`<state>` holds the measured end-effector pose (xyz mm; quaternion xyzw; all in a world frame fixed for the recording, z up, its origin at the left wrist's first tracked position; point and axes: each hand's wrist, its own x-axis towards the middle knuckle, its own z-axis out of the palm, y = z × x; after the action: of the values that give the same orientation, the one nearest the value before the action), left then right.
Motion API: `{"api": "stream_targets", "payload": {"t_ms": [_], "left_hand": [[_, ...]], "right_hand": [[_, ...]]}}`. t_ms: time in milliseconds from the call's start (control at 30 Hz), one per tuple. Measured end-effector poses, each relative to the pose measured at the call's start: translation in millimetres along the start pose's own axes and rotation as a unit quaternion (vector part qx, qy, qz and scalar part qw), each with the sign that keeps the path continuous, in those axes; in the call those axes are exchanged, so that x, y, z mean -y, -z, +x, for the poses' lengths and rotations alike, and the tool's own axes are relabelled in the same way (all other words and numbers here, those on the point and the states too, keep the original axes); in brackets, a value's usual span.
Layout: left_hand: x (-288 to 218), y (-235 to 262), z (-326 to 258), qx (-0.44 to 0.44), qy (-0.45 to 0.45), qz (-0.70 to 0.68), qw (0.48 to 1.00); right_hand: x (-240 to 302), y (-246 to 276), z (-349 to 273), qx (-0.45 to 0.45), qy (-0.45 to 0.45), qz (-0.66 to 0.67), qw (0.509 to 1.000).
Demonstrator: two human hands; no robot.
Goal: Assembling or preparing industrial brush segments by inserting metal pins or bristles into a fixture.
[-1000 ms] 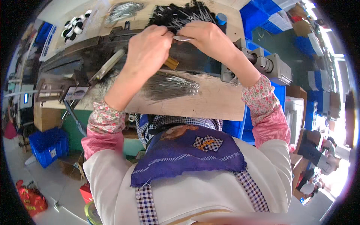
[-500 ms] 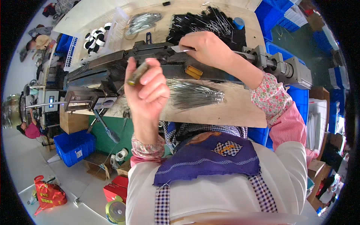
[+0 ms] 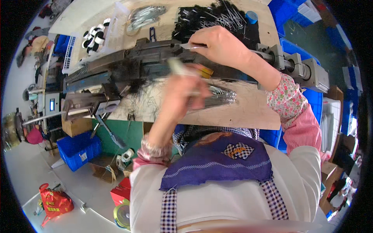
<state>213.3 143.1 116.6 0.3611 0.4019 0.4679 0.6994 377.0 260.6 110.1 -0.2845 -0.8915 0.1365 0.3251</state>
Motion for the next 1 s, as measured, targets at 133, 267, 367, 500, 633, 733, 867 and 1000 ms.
{"api": "stream_targets", "payload": {"t_ms": [133, 267, 367, 500, 633, 733, 867, 1000], "left_hand": [[61, 44, 18, -0.085, -0.184, 0.346, 0.916], [47, 87, -17, -0.158, -0.027, 0.23, 0.96], [40, 158, -40, -0.367, -0.073, 0.017, 0.927], [26, 177, -44, -0.377, -0.056, -0.04, 0.923], [39, 174, -33, -0.365, -0.16, -0.112, 0.91], [53, 157, -36, -0.379, -0.2, -0.133, 0.894], [44, 32, -26, -0.303, -0.241, -0.045, 0.921], [14, -48, 19, 0.14, -0.014, -0.026, 0.99]], "right_hand": [[6, 2, 0, 0.003, 0.024, -0.032, 0.999], [47, 9, -30, -0.003, 0.012, -0.089, 0.996], [44, -13, -65, 0.041, -0.116, -0.111, 0.986], [-7, -47, -66, 0.093, -0.198, -0.142, 0.965], [-11, -36, -74, 0.105, -0.184, -0.137, 0.968], [13, 1, -95, 0.134, -0.195, -0.115, 0.965], [56, 61, -108, 0.121, -0.236, 0.001, 0.964], [57, 87, -106, 0.151, -0.258, 0.008, 0.954]]}}
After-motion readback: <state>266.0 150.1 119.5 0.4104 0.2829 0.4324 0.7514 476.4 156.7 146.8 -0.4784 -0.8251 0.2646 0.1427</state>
